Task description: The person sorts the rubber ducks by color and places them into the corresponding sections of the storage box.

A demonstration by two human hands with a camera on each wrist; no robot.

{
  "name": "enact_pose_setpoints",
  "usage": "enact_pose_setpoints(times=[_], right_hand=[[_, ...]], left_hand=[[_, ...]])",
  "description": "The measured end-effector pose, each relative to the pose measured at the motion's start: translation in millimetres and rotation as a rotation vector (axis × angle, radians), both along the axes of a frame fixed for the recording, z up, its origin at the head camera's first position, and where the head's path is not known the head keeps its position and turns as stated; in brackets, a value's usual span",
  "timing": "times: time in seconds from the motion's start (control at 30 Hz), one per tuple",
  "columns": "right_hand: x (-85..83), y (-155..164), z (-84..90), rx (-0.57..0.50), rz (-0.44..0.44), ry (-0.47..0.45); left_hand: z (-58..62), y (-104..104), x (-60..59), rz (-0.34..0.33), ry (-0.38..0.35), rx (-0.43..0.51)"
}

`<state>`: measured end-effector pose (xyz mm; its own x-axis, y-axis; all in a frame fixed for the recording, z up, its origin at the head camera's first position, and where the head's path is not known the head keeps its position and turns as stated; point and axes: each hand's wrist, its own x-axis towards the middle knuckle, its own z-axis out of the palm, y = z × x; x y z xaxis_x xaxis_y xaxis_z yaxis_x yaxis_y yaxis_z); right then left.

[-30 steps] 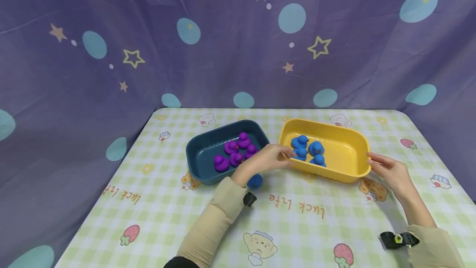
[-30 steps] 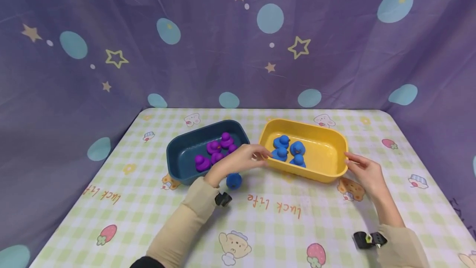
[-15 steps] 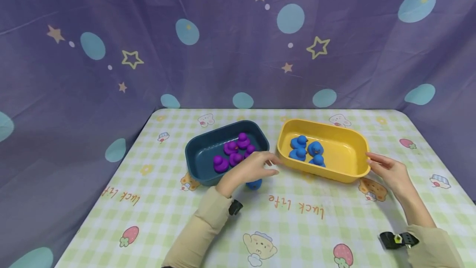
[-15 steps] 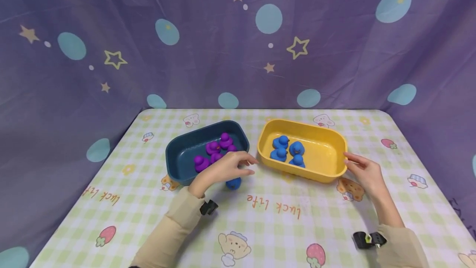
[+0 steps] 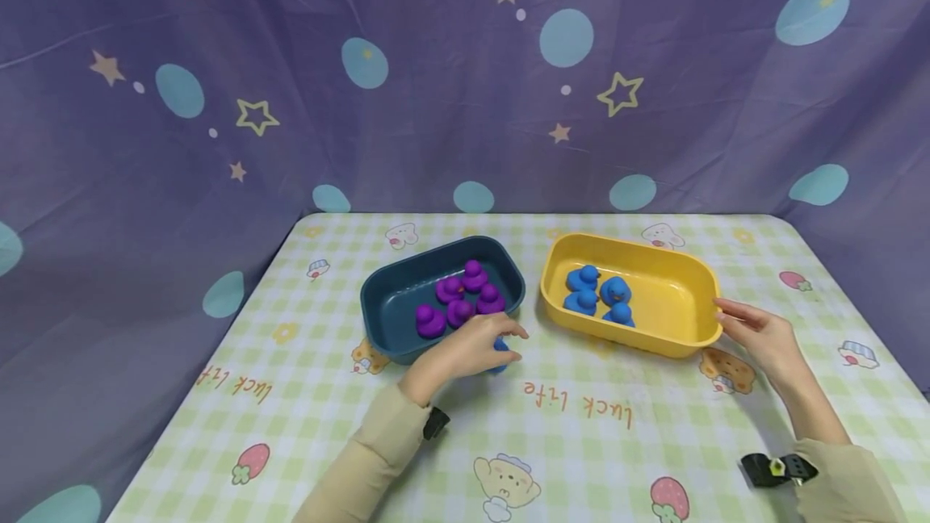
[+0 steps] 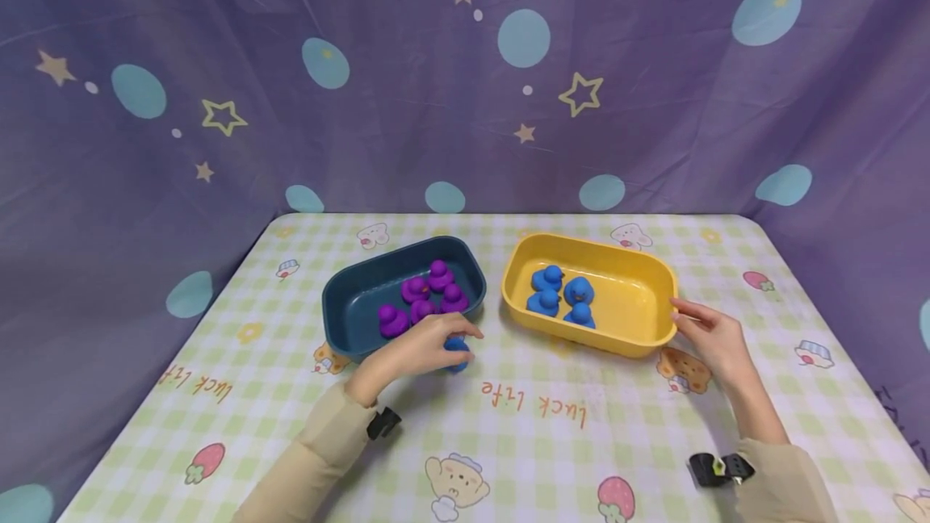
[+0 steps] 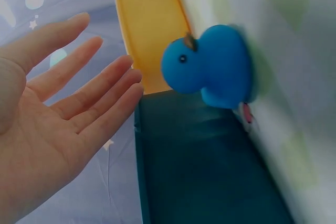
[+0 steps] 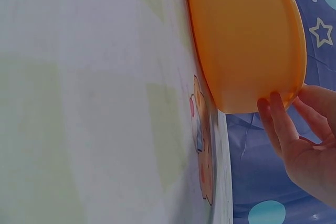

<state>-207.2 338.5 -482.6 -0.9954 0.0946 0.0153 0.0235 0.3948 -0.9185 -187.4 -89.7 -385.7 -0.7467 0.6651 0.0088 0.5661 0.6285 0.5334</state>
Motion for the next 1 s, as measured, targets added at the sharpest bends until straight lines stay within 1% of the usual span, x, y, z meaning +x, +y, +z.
enact_pose_setpoints(times=[0.13,0.27,0.4,0.67,0.8,1.0], right_hand=[[-0.3,-1.4,-3.3,0.005,-0.008,0.01],[-0.4,-1.6,-4.2,-0.001,-0.012,0.018],[0.0,-1.0,-3.7,0.004,-0.013,0.018],[-0.1,-0.7,-3.2,0.009,-0.009,0.011],[-1.7,0.5,-2.6,0.037,-0.017,0.003],[-0.7,0.9,-1.6,0.049,-0.016,-0.006]], left_hand=[[-3.8,-6.3,5.9,0.004,0.006,-0.015],[-6.4,-12.2,9.8,0.019,-0.009,-0.016],[-9.6,-16.4,11.0,0.027,-0.01,-0.007],[-17.8,-20.7,13.1,0.049,0.041,-0.013],[-20.6,-22.3,14.4,0.062,0.038,-0.018],[-24.8,-24.3,14.8,0.057,0.038,-0.026]])
